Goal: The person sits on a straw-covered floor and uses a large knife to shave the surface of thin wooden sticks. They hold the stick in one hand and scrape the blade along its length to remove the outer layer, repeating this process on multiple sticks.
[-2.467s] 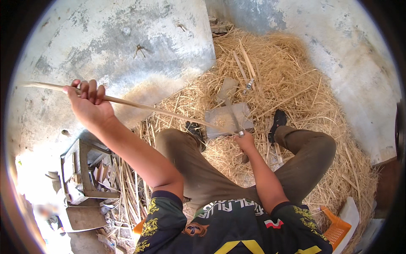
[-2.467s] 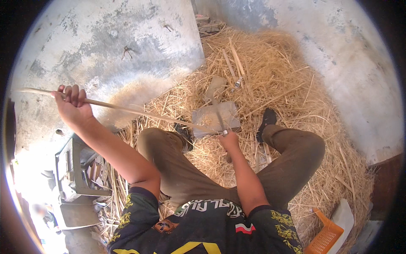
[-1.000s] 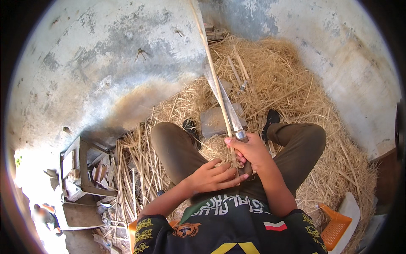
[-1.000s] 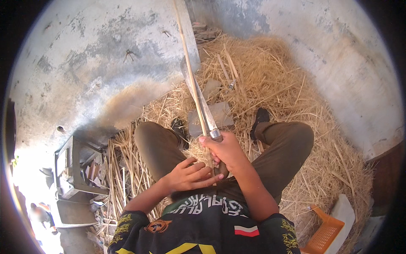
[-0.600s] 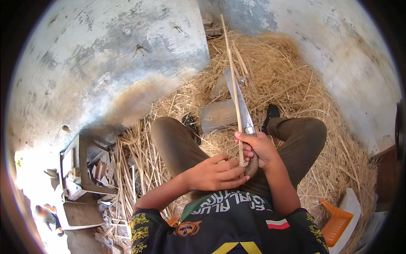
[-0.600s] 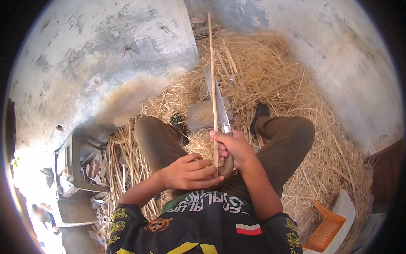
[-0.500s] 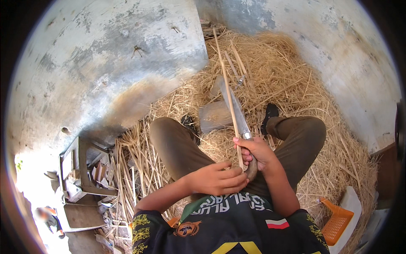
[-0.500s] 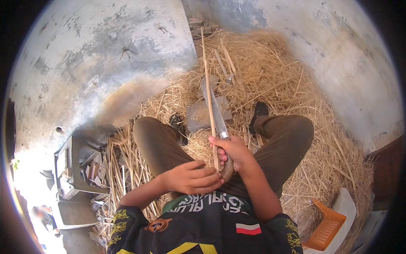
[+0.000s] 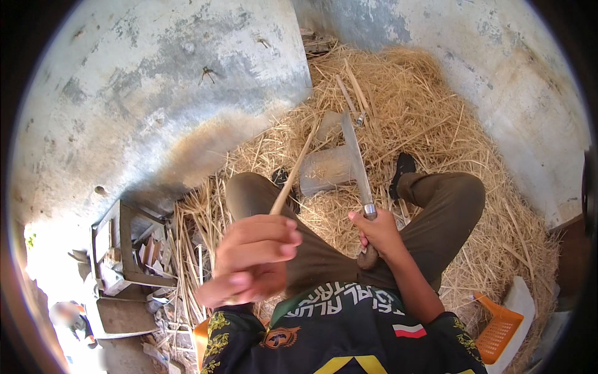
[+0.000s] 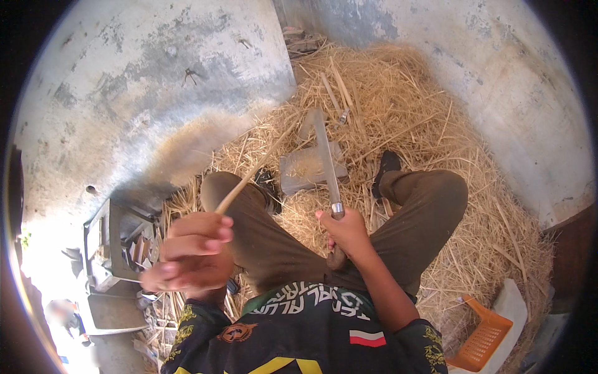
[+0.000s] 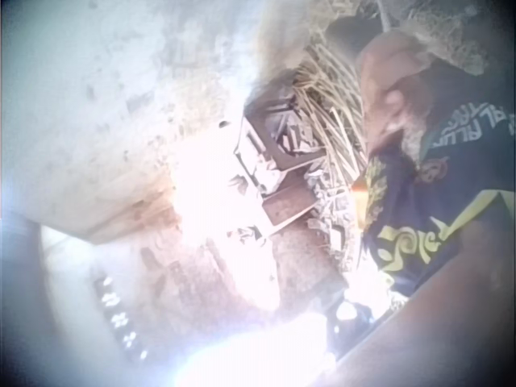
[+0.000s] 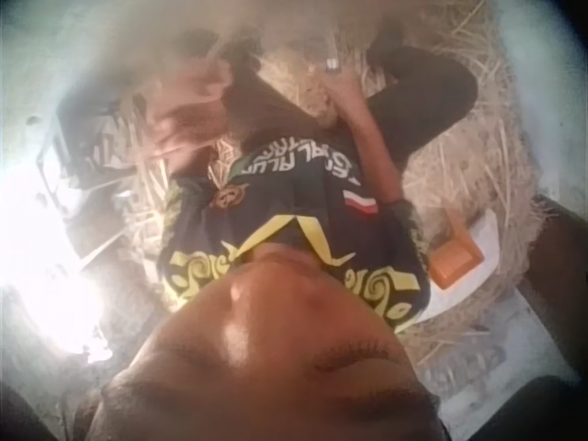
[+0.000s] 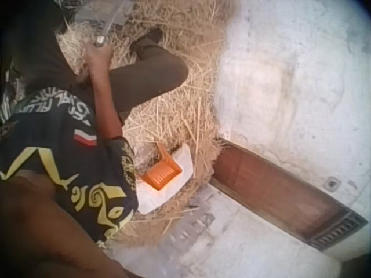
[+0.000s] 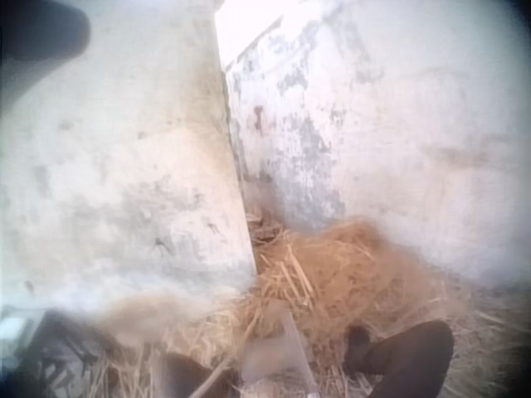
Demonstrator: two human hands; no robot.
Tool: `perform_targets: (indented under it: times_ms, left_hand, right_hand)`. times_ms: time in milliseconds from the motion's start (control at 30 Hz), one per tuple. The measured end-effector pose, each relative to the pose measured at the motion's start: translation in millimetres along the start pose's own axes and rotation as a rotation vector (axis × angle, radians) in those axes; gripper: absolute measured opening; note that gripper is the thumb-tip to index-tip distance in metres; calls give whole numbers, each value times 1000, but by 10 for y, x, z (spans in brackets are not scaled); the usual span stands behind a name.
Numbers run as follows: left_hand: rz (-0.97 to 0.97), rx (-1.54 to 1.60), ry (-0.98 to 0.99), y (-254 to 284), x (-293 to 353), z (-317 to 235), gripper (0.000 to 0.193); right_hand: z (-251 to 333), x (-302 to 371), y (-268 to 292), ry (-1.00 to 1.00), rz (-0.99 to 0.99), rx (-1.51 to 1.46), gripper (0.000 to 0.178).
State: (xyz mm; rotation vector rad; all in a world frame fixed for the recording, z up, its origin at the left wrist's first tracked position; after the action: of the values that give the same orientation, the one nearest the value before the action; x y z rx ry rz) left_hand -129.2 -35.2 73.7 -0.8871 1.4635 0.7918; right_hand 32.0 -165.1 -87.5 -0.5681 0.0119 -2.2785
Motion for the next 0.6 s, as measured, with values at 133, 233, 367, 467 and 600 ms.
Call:
perform_targets:
  times_ms: [133, 233, 367, 467, 600]
  left_hand:
    - [-212, 267, 31, 128, -381, 108, 37]
    - [-336, 315, 160, -18, -619, 157, 38]
    - [-413, 234, 165, -167, -746, 181, 39]
    - [-327, 317, 147, -297, -587, 331, 39]
    - [-291, 397, 104, -249, -302, 572, 42]
  right_hand:
    - [404, 105, -301, 292, 7, 212, 35]
    - [672, 237, -648, 610, 87, 377, 35]
    - [822, 192, -904, 839, 48, 478, 25]
    - [484, -384, -818, 726, 19, 316, 23]
    - [580, -424, -839, 705, -7, 533, 22]
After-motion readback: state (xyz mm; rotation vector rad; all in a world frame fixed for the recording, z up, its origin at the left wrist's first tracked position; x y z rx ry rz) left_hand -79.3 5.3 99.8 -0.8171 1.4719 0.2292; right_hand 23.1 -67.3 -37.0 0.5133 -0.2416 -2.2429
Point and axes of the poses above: each hand's wrist, its own x-axis away from the middle knuckle, its own y-axis out of the back of the hand, z = x × y, the point moved 1 cm from there along -x, towards the middle knuckle, and after that the axes turned 7 degrees about -x, right-handed, at the moved point
